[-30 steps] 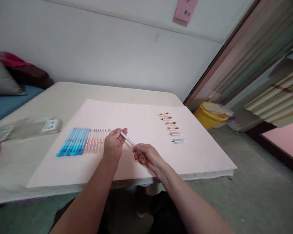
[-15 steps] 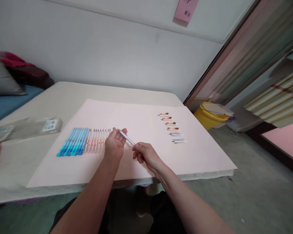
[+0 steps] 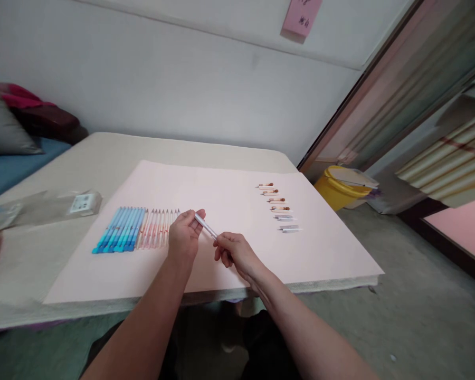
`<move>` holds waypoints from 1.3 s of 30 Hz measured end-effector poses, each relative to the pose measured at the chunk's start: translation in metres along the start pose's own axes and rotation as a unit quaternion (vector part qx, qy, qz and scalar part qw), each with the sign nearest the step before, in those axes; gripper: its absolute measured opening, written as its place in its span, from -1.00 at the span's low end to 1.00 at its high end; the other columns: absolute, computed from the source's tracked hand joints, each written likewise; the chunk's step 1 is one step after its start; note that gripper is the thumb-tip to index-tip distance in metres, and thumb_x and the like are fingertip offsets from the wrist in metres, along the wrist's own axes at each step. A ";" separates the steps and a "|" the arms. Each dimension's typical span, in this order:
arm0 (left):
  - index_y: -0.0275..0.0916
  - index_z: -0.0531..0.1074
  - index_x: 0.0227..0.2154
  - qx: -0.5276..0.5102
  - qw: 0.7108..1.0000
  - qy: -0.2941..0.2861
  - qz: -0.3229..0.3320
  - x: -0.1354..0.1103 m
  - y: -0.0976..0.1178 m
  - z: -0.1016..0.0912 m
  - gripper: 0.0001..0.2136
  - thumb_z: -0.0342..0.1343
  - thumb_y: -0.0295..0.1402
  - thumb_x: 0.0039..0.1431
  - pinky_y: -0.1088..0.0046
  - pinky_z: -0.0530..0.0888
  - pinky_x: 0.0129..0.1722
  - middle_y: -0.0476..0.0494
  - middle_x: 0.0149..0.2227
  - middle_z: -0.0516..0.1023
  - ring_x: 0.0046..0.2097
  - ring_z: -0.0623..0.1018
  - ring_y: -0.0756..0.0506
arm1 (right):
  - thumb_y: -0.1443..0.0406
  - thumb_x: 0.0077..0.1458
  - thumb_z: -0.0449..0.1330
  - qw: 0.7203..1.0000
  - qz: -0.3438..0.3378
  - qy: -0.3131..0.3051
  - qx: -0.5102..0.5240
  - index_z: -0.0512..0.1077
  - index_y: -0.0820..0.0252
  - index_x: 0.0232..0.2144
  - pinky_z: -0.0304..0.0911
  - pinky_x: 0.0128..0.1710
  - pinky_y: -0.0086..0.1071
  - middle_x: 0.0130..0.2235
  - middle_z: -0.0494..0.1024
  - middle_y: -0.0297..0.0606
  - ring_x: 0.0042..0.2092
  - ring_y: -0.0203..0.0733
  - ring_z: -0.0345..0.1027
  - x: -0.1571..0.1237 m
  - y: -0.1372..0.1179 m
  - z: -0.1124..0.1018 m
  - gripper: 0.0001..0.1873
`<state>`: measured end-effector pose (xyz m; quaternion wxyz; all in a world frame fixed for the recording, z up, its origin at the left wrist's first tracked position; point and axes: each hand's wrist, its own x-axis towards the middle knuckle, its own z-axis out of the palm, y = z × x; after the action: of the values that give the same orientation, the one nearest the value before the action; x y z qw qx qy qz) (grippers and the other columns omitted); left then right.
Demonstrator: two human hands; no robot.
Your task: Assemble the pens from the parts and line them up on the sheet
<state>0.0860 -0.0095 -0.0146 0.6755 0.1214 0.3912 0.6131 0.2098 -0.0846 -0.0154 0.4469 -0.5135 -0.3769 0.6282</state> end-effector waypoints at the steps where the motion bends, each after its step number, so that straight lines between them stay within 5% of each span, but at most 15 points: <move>1: -0.32 0.34 -0.47 -0.001 1.000 -0.003 0.000 0.000 0.000 0.000 -0.93 0.08 -0.55 0.08 0.42 0.50 -0.20 -0.23 -0.37 0.54 -0.24 0.58 -0.09 | 0.19 0.02 0.11 1.000 0.006 -0.005 0.012 0.36 0.26 -0.49 -0.16 -0.74 -0.53 -0.65 0.45 -0.34 -0.74 -0.44 0.10 0.000 0.000 0.000 -0.78; 16: -0.32 0.36 -0.46 0.008 0.998 -0.060 -0.015 -0.002 0.001 0.002 -0.90 0.01 -0.57 0.13 0.42 0.47 -0.17 -0.21 -0.36 0.55 -0.24 0.57 -0.05 | 0.17 -0.04 0.18 0.986 0.085 -0.049 0.137 0.39 0.31 -0.48 -0.23 -0.74 -0.53 -0.67 0.44 -0.28 -0.76 -0.47 0.05 0.004 0.003 -0.010 -0.74; 32: -0.31 0.35 -0.46 0.005 0.994 -0.107 -0.023 -0.003 0.003 0.003 -0.91 0.02 -0.55 0.13 0.49 0.43 -0.18 -0.21 -0.34 0.55 -0.28 0.56 0.00 | 0.22 0.09 0.06 0.952 0.133 -0.135 0.240 0.39 0.31 -0.42 -0.29 -0.73 -0.54 -0.73 0.26 -0.48 -0.76 -0.51 -0.24 0.001 0.003 -0.019 -0.76; 39: -0.32 0.40 -0.38 0.001 0.999 -0.044 -0.020 -0.003 -0.002 0.002 -0.91 0.00 -0.50 0.15 0.43 0.45 -0.17 -0.27 -0.25 0.55 -0.19 0.56 -0.05 | 0.25 0.06 0.11 0.962 0.121 -0.092 0.227 0.40 0.33 -0.44 -0.21 -0.74 -0.57 -0.66 0.38 -0.37 -0.75 -0.52 -0.10 0.007 0.005 -0.015 -0.79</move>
<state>0.0891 -0.0122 -0.0130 0.7037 0.1412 0.3646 0.5932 0.2228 -0.0796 -0.0246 0.4353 -0.3803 -0.1991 0.7914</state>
